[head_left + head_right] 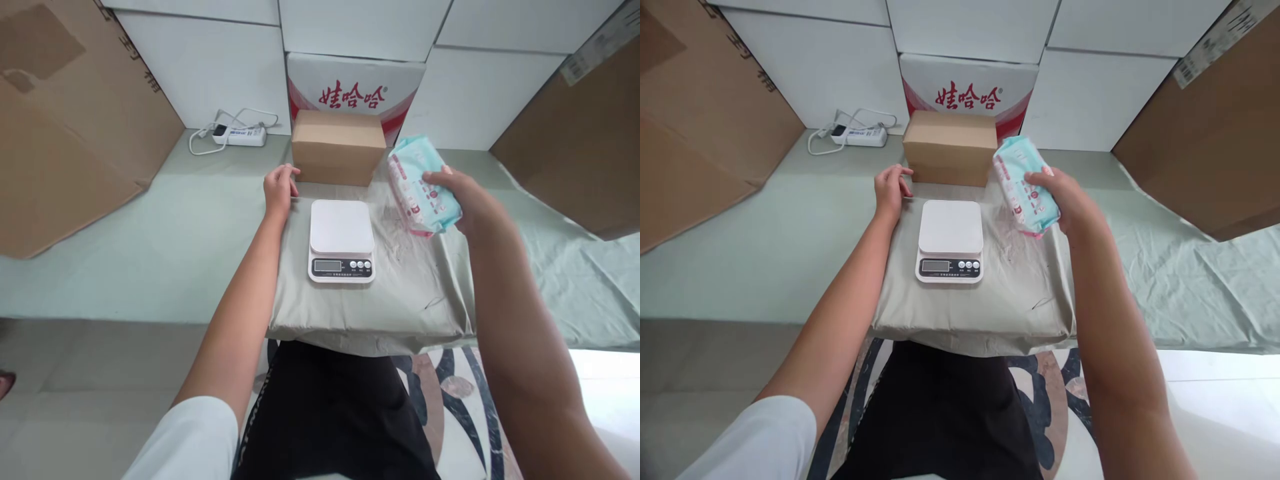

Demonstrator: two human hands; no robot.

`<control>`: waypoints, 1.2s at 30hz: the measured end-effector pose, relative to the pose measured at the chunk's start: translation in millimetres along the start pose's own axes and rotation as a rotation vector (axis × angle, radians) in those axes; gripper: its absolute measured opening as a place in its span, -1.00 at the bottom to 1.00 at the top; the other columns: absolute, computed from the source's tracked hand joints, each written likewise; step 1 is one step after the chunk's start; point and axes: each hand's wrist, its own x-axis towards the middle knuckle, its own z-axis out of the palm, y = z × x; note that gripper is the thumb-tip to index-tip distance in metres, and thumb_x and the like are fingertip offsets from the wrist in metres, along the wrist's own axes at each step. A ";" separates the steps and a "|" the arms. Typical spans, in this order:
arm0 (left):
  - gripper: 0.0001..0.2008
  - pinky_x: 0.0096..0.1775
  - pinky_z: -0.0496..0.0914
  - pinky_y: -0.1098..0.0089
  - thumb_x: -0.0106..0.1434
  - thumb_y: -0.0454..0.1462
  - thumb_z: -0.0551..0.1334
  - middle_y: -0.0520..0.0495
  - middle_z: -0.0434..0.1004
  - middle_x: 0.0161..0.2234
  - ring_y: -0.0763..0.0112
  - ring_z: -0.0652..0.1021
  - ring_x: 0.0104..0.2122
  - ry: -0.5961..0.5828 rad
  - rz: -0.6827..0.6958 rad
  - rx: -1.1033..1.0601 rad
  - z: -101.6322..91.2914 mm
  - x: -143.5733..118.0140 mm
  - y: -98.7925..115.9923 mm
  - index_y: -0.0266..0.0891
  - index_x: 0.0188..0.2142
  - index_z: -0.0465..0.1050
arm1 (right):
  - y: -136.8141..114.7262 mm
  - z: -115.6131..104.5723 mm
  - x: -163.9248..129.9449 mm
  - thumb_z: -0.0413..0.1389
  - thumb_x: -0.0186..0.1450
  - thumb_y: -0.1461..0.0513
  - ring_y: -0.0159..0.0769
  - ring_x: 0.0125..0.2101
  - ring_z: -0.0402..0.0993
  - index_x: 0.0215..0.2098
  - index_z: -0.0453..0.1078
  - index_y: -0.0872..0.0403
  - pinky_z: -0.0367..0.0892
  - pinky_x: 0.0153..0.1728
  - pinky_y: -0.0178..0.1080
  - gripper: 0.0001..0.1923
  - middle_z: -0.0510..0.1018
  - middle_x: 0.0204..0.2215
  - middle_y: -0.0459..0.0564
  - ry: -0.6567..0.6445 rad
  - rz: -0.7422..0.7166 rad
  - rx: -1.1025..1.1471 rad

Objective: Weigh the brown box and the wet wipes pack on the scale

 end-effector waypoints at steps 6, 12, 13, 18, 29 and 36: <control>-0.62 -0.45 0.33 0.36 0.45 -0.03 0.20 0.11 0.27 -0.76 0.42 0.39 -0.67 0.008 0.012 0.007 1.1 2.6 -3.3 -0.11 -0.43 0.57 | -10.1 11.3 54.5 0.38 0.20 0.11 0.06 0.20 0.49 0.34 0.42 0.06 0.38 0.21 0.04 -0.25 0.53 0.27 0.24 0.289 -0.086 -0.321; -0.58 -0.42 0.37 0.34 0.46 0.03 0.20 0.11 0.28 -0.74 0.42 0.39 -0.66 0.032 0.036 0.001 -0.5 4.5 -6.0 -0.11 -0.43 0.57 | -19.5 45.9 84.0 0.31 0.28 0.05 0.22 0.23 0.47 0.40 0.35 0.06 0.38 0.20 0.18 -0.23 0.52 0.28 0.36 0.213 -0.037 -0.590; -0.58 -0.41 0.38 0.34 0.45 0.05 0.20 0.11 0.28 -0.74 0.42 0.39 -0.66 0.042 0.036 0.002 -0.6 4.8 -6.2 -0.11 -0.43 0.57 | -20.3 52.6 84.7 0.30 0.29 0.07 0.25 0.25 0.46 0.40 0.34 0.06 0.37 0.20 0.22 -0.25 0.49 0.28 0.38 0.214 -0.016 -0.623; -0.57 -0.41 0.38 0.35 0.45 0.08 0.17 0.13 0.23 -0.74 0.41 0.37 -0.65 0.068 0.040 0.010 -0.5 5.2 -5.3 -0.10 -0.42 0.55 | -15.1 79.0 87.1 0.31 0.32 0.01 0.45 0.32 0.31 0.41 0.32 0.08 0.27 0.16 0.40 -0.23 0.33 0.34 0.50 0.303 0.023 -0.681; -0.72 -0.41 0.37 0.36 0.41 0.03 0.20 0.01 0.50 -0.50 0.35 0.56 -0.44 0.156 0.037 -0.035 -6.7 11.2 -12.4 -0.05 -0.28 0.53 | -1.2 81.5 96.9 0.01 0.52 -0.14 0.46 0.36 0.23 0.47 0.29 0.04 0.15 0.18 0.51 -0.29 0.34 0.35 0.49 0.285 -0.022 -0.678; -0.48 0.41 0.32 0.15 0.41 0.12 0.26 -0.21 0.47 0.40 0.12 0.44 0.43 0.048 0.063 -0.082 -4.4 26.0 -33.6 -0.09 0.19 0.52 | -13.0 87.9 84.8 -0.24 0.54 -0.26 0.28 0.50 0.02 0.56 0.13 -0.02 -0.07 0.37 0.52 -0.18 0.31 0.46 0.30 0.293 -0.421 -0.574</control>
